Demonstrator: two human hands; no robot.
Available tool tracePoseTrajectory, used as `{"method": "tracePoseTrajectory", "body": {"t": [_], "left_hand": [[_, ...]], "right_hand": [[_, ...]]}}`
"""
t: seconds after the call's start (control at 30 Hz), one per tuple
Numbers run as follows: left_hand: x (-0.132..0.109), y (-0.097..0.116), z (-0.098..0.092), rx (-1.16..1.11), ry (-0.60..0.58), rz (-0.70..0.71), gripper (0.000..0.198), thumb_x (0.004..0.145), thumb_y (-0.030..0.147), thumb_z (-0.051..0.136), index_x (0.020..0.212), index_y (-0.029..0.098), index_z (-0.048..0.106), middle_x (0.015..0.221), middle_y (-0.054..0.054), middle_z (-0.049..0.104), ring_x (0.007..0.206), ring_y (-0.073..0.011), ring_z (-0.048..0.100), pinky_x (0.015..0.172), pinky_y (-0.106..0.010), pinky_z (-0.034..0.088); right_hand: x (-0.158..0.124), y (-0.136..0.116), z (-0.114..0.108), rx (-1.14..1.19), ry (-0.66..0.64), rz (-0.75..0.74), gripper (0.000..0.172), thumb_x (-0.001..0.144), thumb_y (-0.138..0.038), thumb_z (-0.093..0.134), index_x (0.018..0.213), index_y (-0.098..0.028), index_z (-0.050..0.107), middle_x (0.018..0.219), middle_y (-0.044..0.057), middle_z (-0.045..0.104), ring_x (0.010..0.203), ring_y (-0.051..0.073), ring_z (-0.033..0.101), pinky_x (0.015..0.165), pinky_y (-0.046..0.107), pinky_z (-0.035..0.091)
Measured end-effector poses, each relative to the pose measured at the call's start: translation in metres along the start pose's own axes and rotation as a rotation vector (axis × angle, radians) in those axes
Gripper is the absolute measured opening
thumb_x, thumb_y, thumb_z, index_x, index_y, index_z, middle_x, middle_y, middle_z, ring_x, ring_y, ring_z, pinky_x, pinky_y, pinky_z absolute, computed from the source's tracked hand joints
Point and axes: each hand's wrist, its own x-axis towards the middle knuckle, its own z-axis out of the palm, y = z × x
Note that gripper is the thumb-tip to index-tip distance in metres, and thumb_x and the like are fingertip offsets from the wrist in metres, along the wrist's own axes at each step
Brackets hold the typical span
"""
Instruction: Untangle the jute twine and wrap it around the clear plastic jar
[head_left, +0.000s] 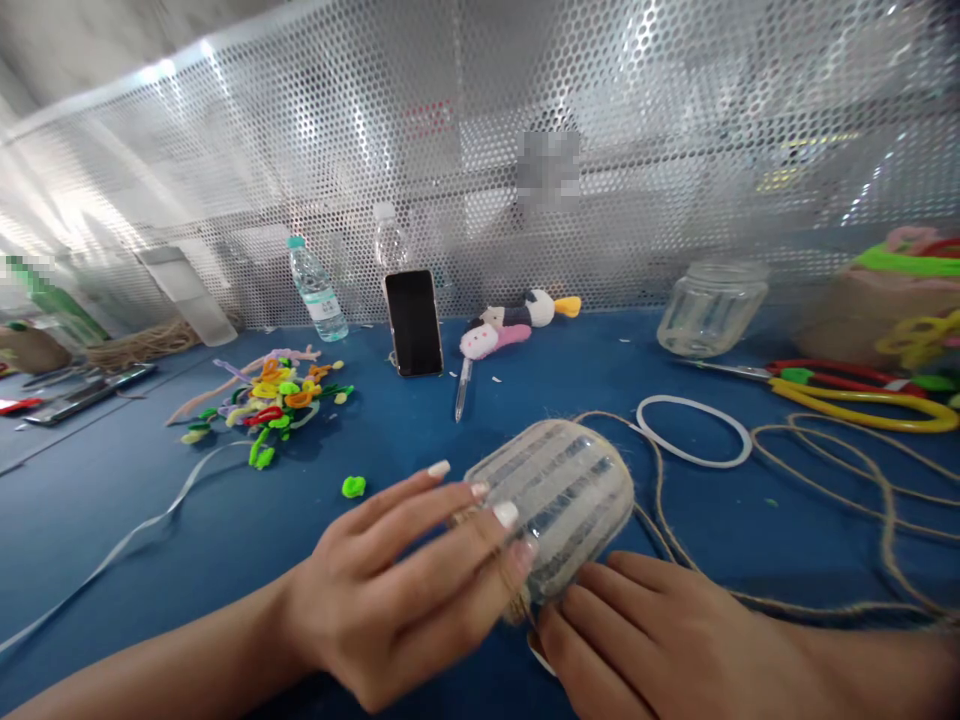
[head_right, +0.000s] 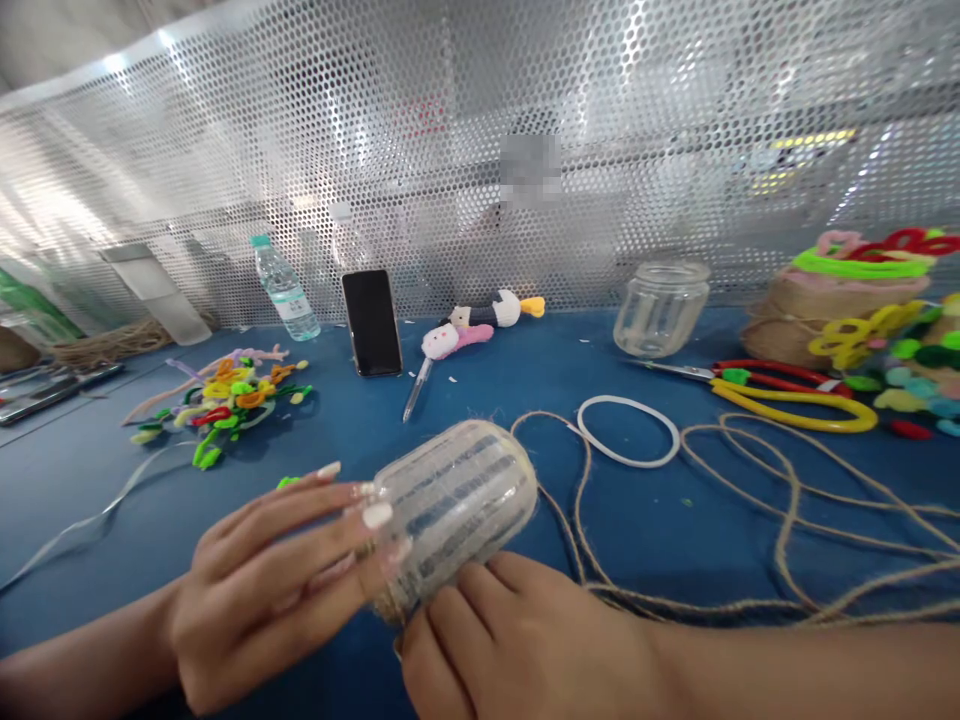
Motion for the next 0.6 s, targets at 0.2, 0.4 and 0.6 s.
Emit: {"method": "tracePoseTrajectory", "body": {"t": [0.2, 0.4, 0.6], "left_hand": [[0.005, 0.004, -0.007, 0.003, -0.014, 0.02, 0.018, 0.084, 0.016, 0.051, 0.091, 0.014, 0.068, 0.094, -0.002, 0.07, 0.1, -0.0175, 0.062, 0.092, -0.029, 0.053], [-0.001, -0.006, -0.003, -0.009, 0.016, -0.055, 0.024, 0.088, 0.011, 0.042, 0.091, 0.013, 0.066, 0.088, -0.005, 0.07, 0.092, -0.0151, 0.064, 0.087, -0.03, 0.055], [-0.003, -0.009, 0.0, -0.039, -0.008, -0.133, 0.019, 0.086, 0.01, 0.047, 0.094, 0.012, 0.065, 0.086, -0.006, 0.067, 0.089, -0.0137, 0.063, 0.087, -0.03, 0.054]], "right_hand": [[-0.001, -0.002, 0.004, 0.007, -0.007, 0.051, 0.035, 0.088, -0.006, 0.023, 0.085, -0.014, 0.058, 0.069, 0.004, 0.062, 0.054, 0.016, 0.051, 0.049, 0.031, 0.035], [-0.001, 0.0, 0.009, 0.048, -0.006, 0.152, 0.031, 0.091, -0.011, 0.025, 0.077, -0.017, 0.052, 0.063, 0.0, 0.055, 0.05, 0.014, 0.043, 0.047, 0.029, 0.024], [-0.003, 0.0, 0.011, 0.061, -0.034, 0.18, 0.024, 0.088, -0.008, 0.029, 0.081, -0.017, 0.05, 0.065, -0.001, 0.056, 0.052, 0.014, 0.045, 0.049, 0.03, 0.026]]}}
